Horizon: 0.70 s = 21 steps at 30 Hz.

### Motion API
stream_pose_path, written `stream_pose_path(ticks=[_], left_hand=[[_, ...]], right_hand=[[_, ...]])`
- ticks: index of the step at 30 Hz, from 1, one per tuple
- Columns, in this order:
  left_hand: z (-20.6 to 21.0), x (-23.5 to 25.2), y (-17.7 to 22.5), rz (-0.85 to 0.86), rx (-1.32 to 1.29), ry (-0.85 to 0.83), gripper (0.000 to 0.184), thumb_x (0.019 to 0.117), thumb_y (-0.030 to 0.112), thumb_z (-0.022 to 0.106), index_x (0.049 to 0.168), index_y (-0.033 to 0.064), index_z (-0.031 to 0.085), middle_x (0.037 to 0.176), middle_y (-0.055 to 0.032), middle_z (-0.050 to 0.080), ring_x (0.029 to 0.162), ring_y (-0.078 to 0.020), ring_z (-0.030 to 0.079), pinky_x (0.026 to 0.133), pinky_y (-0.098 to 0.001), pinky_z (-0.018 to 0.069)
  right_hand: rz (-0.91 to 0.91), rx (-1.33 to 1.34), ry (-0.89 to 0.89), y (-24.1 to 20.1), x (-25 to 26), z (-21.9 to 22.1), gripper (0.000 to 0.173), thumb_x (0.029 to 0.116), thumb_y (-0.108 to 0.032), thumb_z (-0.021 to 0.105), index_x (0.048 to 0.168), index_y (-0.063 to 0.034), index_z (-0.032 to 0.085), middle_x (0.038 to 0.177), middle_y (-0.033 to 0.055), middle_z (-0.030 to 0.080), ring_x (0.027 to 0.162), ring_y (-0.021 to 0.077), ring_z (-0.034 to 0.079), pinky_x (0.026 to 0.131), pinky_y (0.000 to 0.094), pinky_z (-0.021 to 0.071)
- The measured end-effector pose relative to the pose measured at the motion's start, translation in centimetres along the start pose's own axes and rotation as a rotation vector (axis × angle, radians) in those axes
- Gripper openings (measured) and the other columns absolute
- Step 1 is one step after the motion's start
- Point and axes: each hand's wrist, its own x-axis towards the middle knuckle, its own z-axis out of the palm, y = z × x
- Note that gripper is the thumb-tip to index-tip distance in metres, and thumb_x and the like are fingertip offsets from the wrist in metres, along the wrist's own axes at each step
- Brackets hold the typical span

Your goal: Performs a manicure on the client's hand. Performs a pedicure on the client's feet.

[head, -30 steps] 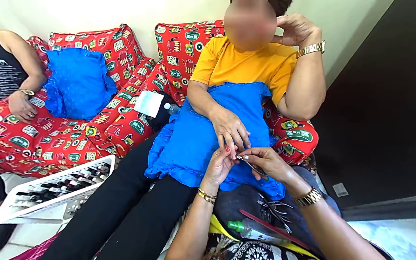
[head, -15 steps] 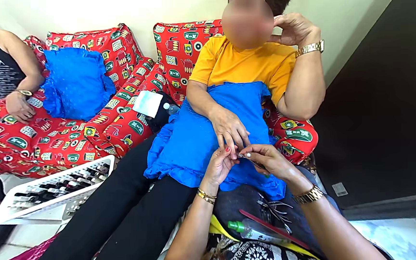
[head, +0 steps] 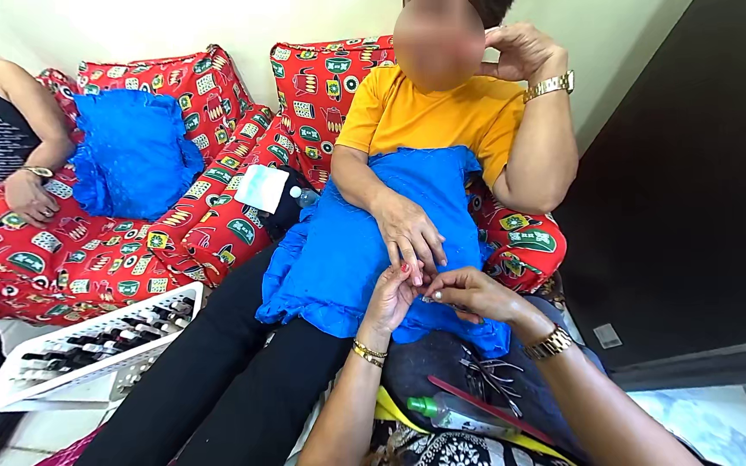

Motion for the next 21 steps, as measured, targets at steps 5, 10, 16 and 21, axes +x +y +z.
stream_pose_path(ticks=[5, 10, 16, 21], left_hand=[[-0.2, -0.1, 0.0, -0.024, 0.032, -0.012, 0.017, 0.0939, 0.026, 0.073, 0.097, 0.0100, 0.075, 0.090, -0.0046, 0.075, 0.087, -0.0148, 0.073, 0.082, -0.0315, 0.0600], [-0.3, -0.1, -0.3, -0.017, 0.058, -0.044, 0.015, 0.0917, 0.026, 0.075, 0.094, 0.0116, 0.075, 0.092, -0.0035, 0.074, 0.087, -0.0121, 0.072, 0.080, -0.0285, 0.0593], [-0.6, -0.1, -0.1, -0.019, 0.041, -0.072, 0.019, 0.0940, 0.029, 0.073, 0.099, 0.0103, 0.074, 0.094, -0.0038, 0.075, 0.087, -0.0114, 0.072, 0.081, -0.0276, 0.0594], [-1.0, 0.1, -0.1, -0.037, 0.044, -0.155, 0.024, 0.0975, 0.034, 0.068, 0.103, 0.0118, 0.075, 0.102, -0.0059, 0.075, 0.097, -0.0147, 0.072, 0.085, -0.0304, 0.0587]], right_hand=[[-0.214, 0.420, 0.076, 0.2, -0.5, 0.8, 0.021, 0.1002, -0.014, 0.051, 0.100, -0.0131, 0.073, 0.061, -0.0090, 0.062, 0.044, -0.0026, 0.051, 0.043, 0.0146, 0.0451], [-0.621, 0.612, 0.199, -2.0, 1.9, 2.5, 0.014, 0.0997, -0.020, 0.061, 0.093, -0.0154, 0.073, 0.058, -0.0050, 0.060, 0.048, 0.0018, 0.056, 0.051, 0.0183, 0.0499], [-0.504, 0.538, 0.186, 3.1, 2.3, 4.5, 0.016, 0.0999, -0.026, 0.057, 0.087, -0.0193, 0.063, 0.062, -0.0095, 0.059, 0.048, -0.0011, 0.052, 0.048, 0.0170, 0.0444], [-0.334, 0.528, 0.295, 4.8, -0.4, 4.9, 0.016, 0.0997, -0.013, 0.054, 0.089, -0.0131, 0.066, 0.068, -0.0049, 0.067, 0.053, 0.0037, 0.062, 0.053, 0.0203, 0.0543]])
